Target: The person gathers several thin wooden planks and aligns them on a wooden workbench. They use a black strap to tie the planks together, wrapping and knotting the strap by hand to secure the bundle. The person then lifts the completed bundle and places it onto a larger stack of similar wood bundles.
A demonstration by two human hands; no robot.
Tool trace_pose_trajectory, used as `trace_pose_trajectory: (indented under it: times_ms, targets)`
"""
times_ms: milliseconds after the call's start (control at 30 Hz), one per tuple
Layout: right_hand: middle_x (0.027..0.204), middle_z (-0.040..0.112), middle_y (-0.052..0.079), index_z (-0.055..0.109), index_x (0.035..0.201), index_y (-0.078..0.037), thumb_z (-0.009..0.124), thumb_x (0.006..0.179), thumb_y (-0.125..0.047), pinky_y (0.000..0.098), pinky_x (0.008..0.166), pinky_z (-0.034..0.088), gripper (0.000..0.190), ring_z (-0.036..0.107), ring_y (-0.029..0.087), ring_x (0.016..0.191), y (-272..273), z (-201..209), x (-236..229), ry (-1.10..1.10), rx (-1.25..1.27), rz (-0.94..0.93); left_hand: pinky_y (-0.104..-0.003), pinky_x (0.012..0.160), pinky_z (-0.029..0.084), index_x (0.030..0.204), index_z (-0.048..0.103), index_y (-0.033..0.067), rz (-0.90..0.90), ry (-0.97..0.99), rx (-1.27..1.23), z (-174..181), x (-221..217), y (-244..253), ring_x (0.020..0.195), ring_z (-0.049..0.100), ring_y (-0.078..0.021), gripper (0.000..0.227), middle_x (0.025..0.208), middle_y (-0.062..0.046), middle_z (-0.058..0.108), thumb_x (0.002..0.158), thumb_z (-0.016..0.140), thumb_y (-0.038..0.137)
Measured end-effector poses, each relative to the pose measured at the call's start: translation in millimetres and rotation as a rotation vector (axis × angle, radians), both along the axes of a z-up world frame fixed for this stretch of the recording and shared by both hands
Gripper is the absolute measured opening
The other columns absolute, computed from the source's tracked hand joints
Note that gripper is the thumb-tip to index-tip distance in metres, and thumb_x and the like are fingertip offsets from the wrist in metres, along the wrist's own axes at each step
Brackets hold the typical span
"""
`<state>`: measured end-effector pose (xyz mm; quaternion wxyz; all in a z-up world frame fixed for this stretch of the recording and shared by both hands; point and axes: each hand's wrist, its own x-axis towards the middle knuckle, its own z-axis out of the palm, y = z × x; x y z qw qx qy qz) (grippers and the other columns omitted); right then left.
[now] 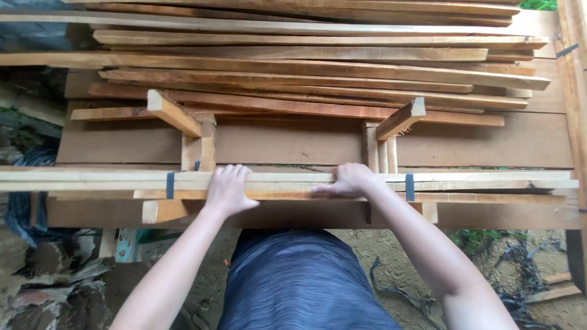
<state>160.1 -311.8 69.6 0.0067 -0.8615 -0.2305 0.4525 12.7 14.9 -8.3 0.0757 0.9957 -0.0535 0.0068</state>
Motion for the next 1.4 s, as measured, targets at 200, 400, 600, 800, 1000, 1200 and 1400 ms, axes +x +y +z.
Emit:
trace_pose_trajectory:
  times_ms: [200, 400, 600, 800, 1000, 1200, 1400]
  targets:
    - [0.140, 0.063, 0.019, 0.070, 0.131, -0.019, 0.034, 0.079, -0.095, 0.0489, 0.115, 0.043, 0.098, 0.053, 0.036, 0.138, 22.3, 12.7, 23.4, 0.290, 0.039, -0.106, -0.046, 0.110, 0.035, 0.126, 0.060, 0.0174, 0.033, 0.038, -0.236, 29.7, -5.8, -15.5, 0.126, 0.055, -0.0242, 0.081, 0.127, -0.003, 0.062, 0.064, 0.084, 0.063]
    - [0.169, 0.025, 0.004, 0.034, 0.159, -0.026, 0.013, 0.066, -0.089, 0.0692, 0.124, 0.017, 0.114, 0.023, 0.035, 0.155, 75.1, -28.0, 58.1, 0.568, -0.125, -0.048, -0.027, 0.064, 0.058, 0.067, 0.067, 0.0115, -0.093, -0.152, -0.869, 78.8, -34.6, -41.6, 0.062, 0.067, -0.0149, 0.012, 0.075, -0.002, 0.076, 0.077, 0.071, 0.008]
    - [0.167, 0.031, 0.011, 0.040, 0.157, -0.022, 0.022, 0.069, -0.090, 0.0739, 0.117, 0.024, 0.113, 0.027, 0.042, 0.152, 93.9, -125.4, 60.2, 0.749, -0.130, 0.013, -0.022, 0.068, 0.055, 0.109, 0.072, -0.0004, 0.849, 0.899, -1.158, -0.3, -77.6, -32.1, 0.070, 0.067, -0.0118, 0.050, 0.095, -0.007, 0.084, 0.092, 0.063, 0.046]
    - [0.165, 0.036, 0.007, 0.043, 0.157, -0.023, 0.023, 0.064, -0.095, 0.0658, 0.118, 0.027, 0.118, 0.035, 0.040, 0.150, 117.8, -102.8, 60.2, 0.744, -0.239, -0.114, -0.039, 0.095, 0.059, 0.132, 0.062, -0.0165, 1.293, 0.771, -1.653, 12.4, -40.1, -33.3, 0.114, 0.074, -0.0325, 0.066, 0.126, -0.028, 0.072, 0.093, 0.062, 0.037]
    - [0.166, 0.035, 0.009, 0.035, 0.159, -0.029, 0.023, 0.056, -0.097, 0.0672, 0.116, 0.029, 0.124, 0.036, 0.041, 0.149, 122.6, -95.9, 68.3, 0.785, -0.249, -0.184, -0.054, 0.117, 0.043, 0.151, 0.019, -0.0164, 1.414, 0.758, -2.007, 38.9, -19.6, -43.0, 0.144, 0.045, -0.0527, 0.099, 0.151, -0.047, 0.035, 0.089, 0.063, 0.047]
    - [0.109, 0.077, 0.020, 0.080, 0.105, -0.003, 0.035, 0.067, -0.094, 0.0512, 0.096, 0.057, 0.109, 0.074, 0.036, 0.104, 129.4, -68.6, 101.3, 0.197, -0.020, -0.006, -0.057, 0.118, 0.039, 0.155, 0.011, -0.0102, 1.407, 0.539, -2.086, 30.6, 5.6, -57.2, 0.145, 0.036, -0.0558, 0.110, 0.151, -0.047, 0.026, 0.084, 0.058, 0.058]
    - [0.091, 0.077, 0.017, 0.080, 0.094, -0.006, 0.036, 0.073, -0.095, 0.0447, 0.084, 0.059, 0.102, 0.075, 0.034, 0.087, 134.1, -50.4, 97.9, 0.012, 0.019, 0.031, -0.040, 0.082, 0.048, 0.135, 0.060, 0.0023, 1.507, 0.393, -2.172, -35.0, -2.4, -56.0, 0.098, 0.056, -0.0225, 0.055, 0.116, -0.014, 0.060, 0.091, 0.064, 0.035]
